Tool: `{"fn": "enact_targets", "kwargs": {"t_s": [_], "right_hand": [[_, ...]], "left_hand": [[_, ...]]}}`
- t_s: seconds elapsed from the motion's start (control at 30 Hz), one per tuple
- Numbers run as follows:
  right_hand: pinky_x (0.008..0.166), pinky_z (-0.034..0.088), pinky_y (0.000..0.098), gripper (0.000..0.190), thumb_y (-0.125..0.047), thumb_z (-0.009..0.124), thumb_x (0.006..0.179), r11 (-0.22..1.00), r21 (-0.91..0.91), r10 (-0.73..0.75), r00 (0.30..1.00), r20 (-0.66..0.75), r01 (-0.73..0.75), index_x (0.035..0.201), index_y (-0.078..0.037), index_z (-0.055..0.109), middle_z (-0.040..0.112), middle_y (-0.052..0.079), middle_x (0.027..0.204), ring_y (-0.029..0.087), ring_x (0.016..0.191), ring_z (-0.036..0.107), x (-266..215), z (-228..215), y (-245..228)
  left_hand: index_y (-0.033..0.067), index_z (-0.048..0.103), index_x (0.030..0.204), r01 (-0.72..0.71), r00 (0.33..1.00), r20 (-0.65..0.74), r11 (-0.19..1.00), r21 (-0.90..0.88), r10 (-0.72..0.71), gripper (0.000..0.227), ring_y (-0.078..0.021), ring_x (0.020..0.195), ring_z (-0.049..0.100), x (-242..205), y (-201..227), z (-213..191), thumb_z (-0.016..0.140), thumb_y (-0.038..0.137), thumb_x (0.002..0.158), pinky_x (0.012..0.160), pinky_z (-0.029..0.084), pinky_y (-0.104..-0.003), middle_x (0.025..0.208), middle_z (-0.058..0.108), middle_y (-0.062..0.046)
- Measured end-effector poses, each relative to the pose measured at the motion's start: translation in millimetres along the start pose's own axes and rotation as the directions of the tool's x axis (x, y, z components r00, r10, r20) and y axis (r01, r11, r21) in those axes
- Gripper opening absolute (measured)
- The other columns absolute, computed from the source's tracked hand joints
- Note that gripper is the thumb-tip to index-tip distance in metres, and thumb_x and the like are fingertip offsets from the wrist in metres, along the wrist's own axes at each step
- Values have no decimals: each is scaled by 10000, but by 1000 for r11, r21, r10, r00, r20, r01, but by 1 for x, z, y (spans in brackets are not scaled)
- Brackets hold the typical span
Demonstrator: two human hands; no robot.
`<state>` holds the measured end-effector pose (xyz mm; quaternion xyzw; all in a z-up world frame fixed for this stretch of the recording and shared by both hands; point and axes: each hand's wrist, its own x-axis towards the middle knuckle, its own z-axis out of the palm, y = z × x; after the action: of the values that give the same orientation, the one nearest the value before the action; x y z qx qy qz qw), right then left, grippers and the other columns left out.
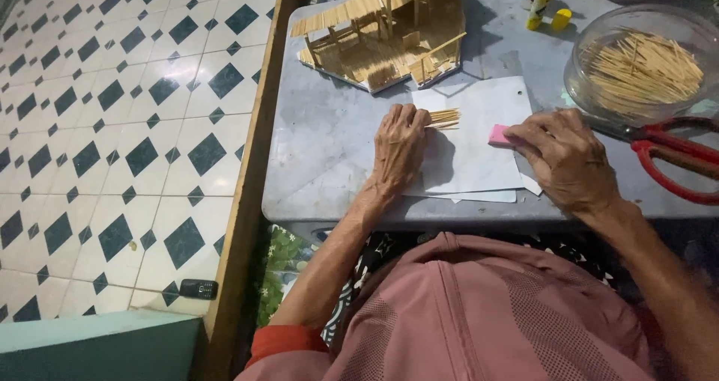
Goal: A person is meticulously assembling a model house by gluing small wooden sticks onto a paper template on a table.
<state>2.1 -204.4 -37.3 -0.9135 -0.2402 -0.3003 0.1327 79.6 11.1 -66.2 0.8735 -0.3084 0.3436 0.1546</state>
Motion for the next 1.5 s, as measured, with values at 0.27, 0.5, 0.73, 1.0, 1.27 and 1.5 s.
{"fn": "enact_targets", "kwargs": {"t_s": [0.27,0.5,0.73,1.0,1.27,1.5], "right_hand": [[725,412,340,210,-104,591,795,1000,-24,10,1000,26,-9,1000,-69,559,536,82,917,255,835,459,1,-3,-2],[743,401,356,267,-92,582,763,1000,-15,4,999,40,-3,1029,-75,560,524,101,941,268,854,456,0,-3,-2],[714,409,357,248,-104,585,767,1000,-11,22,999,32,-22,1013,-84,562,516,92,931,270,851,459,-2,-3,-4],[761,347,381,116,-104,620,802,995,-40,84,994,-65,-87,915,-79,612,561,104,842,274,806,458,3,-22,10],[795,309,382,48,-218,633,760,910,-294,319,947,47,-292,777,-175,648,615,3,837,249,903,489,9,-30,111],[894,315,428,199,-408,566,715,831,-473,487,795,363,-293,772,-254,679,633,65,711,254,805,544,36,-37,104]], "left_hand": [[34,460,731,0,1000,-2,1000,10,0,72,-226,670,407,5,4,-2,513,72,762,528,368,-325,715,449,-97],[14,468,672,-100,994,22,980,-170,105,117,-264,695,398,7,9,-17,504,69,768,535,369,-373,743,430,-123],[34,477,708,-86,993,67,984,-156,97,76,-255,731,398,3,5,-9,523,80,747,500,382,-372,763,419,-103],[29,497,733,-88,988,111,985,-146,105,83,-265,735,416,2,4,-7,499,104,768,557,391,-368,759,449,-117],[40,481,740,-91,991,81,984,-153,104,74,-258,736,410,4,6,-12,506,96,780,546,388,-370,762,433,-103],[50,474,776,-33,987,146,983,-183,60,48,-243,737,404,5,6,-15,488,93,795,517,374,-352,788,448,-103]]}}
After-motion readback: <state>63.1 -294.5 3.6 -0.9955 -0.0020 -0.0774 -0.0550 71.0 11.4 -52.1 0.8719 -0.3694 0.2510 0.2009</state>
